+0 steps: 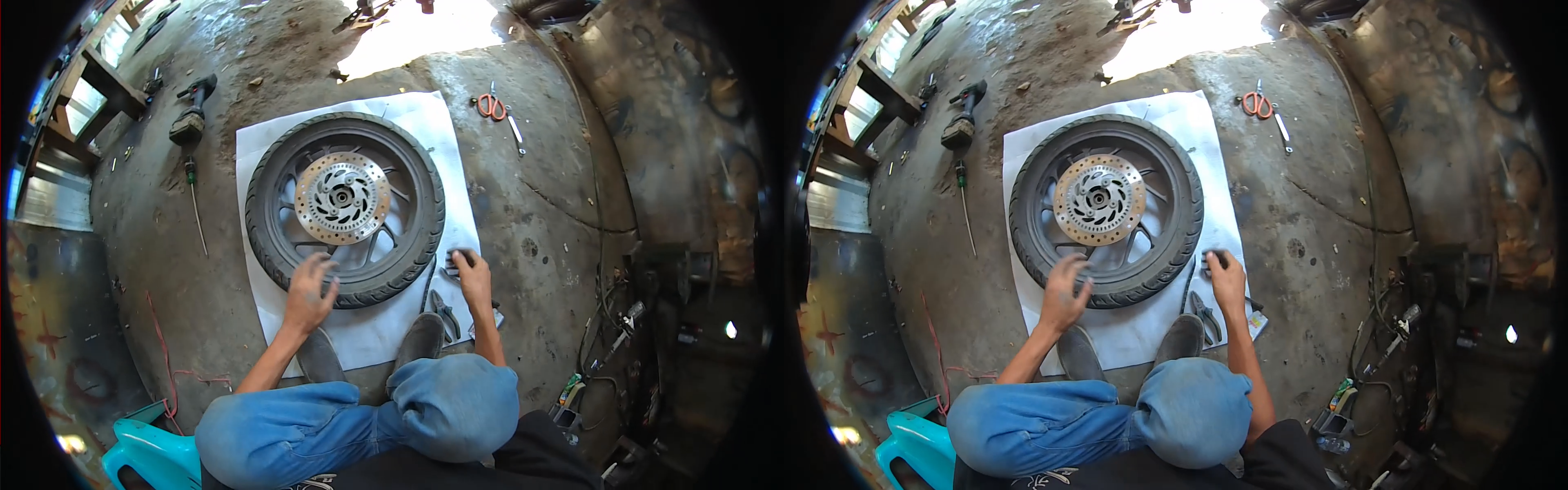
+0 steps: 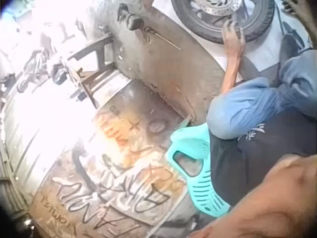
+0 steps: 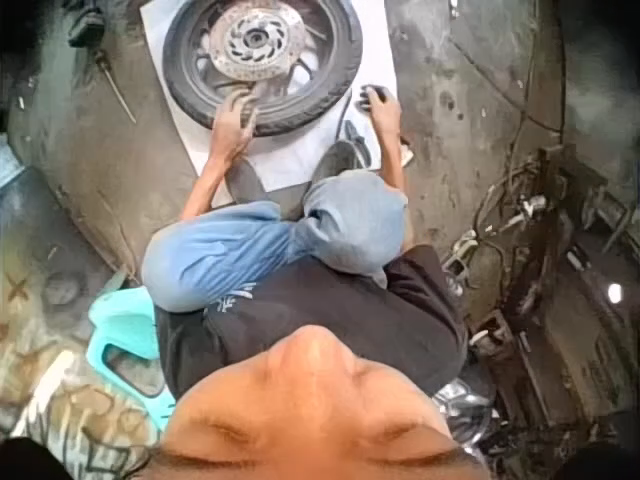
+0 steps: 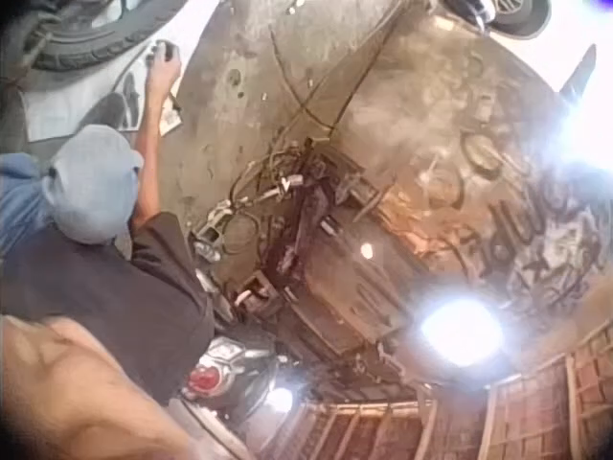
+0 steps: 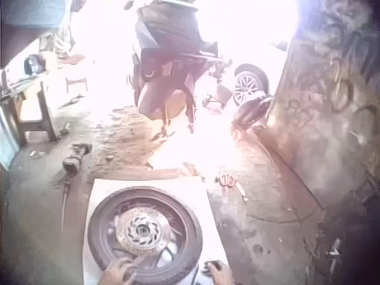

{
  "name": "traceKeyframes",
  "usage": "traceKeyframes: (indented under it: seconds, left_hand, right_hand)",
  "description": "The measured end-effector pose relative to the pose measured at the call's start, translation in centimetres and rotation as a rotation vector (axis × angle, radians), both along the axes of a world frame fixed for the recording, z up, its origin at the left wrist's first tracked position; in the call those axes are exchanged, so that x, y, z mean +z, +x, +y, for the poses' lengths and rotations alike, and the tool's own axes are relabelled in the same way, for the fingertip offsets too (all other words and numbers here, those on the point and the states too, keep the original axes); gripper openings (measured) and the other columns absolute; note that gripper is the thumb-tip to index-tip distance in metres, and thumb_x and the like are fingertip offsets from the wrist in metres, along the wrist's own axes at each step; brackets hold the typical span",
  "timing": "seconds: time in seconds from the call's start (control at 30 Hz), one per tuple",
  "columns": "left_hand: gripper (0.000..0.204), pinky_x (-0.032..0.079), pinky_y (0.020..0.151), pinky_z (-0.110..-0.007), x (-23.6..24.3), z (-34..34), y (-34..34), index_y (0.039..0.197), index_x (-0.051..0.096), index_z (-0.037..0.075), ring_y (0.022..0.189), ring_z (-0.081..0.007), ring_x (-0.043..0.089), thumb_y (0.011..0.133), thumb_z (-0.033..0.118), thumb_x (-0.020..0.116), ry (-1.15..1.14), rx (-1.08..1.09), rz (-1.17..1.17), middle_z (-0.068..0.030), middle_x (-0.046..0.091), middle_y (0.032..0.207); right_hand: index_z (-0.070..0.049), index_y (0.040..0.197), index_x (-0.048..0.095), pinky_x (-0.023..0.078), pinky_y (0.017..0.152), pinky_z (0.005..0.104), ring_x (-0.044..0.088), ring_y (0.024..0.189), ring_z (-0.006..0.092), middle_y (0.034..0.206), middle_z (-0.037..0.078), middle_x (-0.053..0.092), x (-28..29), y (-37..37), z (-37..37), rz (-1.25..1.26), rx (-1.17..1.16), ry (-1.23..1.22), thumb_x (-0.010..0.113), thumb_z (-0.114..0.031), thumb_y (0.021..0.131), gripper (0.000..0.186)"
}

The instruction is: Repairing a motorcycle tire by prying the tire from the rim with a lever.

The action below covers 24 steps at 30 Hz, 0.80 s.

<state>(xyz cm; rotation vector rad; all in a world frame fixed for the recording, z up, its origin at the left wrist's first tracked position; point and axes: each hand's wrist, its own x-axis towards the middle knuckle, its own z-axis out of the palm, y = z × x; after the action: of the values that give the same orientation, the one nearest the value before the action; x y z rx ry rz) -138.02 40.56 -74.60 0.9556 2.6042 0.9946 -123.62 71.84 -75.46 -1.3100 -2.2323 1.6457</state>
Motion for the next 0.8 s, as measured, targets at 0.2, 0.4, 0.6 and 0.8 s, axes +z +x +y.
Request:
traceKeyframes:
  seconds: [0.2, 0.4, 0.6, 0.8]
  left_hand:
    - [0.035, 0.044, 0.104, -0.045, -5.5, 1.4, 0.4, 0.115, 0.067, 0.002, 0.107, -0.0341, 0.063, 0.099, 0.033, 0.063, -0.142, -0.224, 0.173, -0.0166, 0.069, 0.11]
    - [0.05, 0.038, 0.104, -0.054, -6.1, 3.3, -1.0, 0.111, 0.071, 0.003, 0.104, -0.0298, 0.065, 0.104, 0.048, 0.05, -0.414, -0.327, 0.103, -0.0139, 0.073, 0.097]
    - [0.063, 0.039, 0.098, -0.049, -6.6, 1.9, -1.0, 0.115, 0.073, 0.003, 0.111, -0.0283, 0.063, 0.101, 0.059, 0.049, -0.335, -0.296, 0.153, -0.0154, 0.073, 0.11]
    - [0.068, 0.041, 0.101, -0.043, -5.9, 2.5, -1.4, 0.115, 0.073, 0.0, 0.114, -0.0277, 0.062, 0.099, 0.063, 0.052, -0.376, -0.294, 0.032, -0.0145, 0.073, 0.112]
  right_hand:
    - [0.001, 0.098, 0.08, 0.055, 0.081, 0.0522, 0.071, 0.087, 0.0424, 0.095, 0.026, 0.073, -7.6, 6.5, -4.6, -0.346, 0.292, 0.47, 0.076, -0.039, 0.089, 0.041]
    - [0.006, 0.108, 0.068, 0.053, 0.085, 0.0511, 0.064, 0.1, 0.0452, 0.107, 0.024, 0.066, -9.8, 5.7, -6.9, -0.326, 0.264, 0.599, 0.08, -0.028, 0.086, 0.042]
    - [-0.004, 0.114, 0.071, 0.048, 0.091, 0.0508, 0.059, 0.107, 0.0401, 0.111, 0.02, 0.062, -8.6, 9.0, -0.2, -0.349, 0.142, 0.861, 0.076, -0.019, 0.087, 0.031]
    - [-0.008, 0.118, 0.071, 0.045, 0.094, 0.0503, 0.057, 0.112, 0.0362, 0.111, 0.013, 0.063, -7.7, 12.0, 2.6, -0.336, 0.409, 0.899, 0.073, -0.015, 0.09, 0.029]
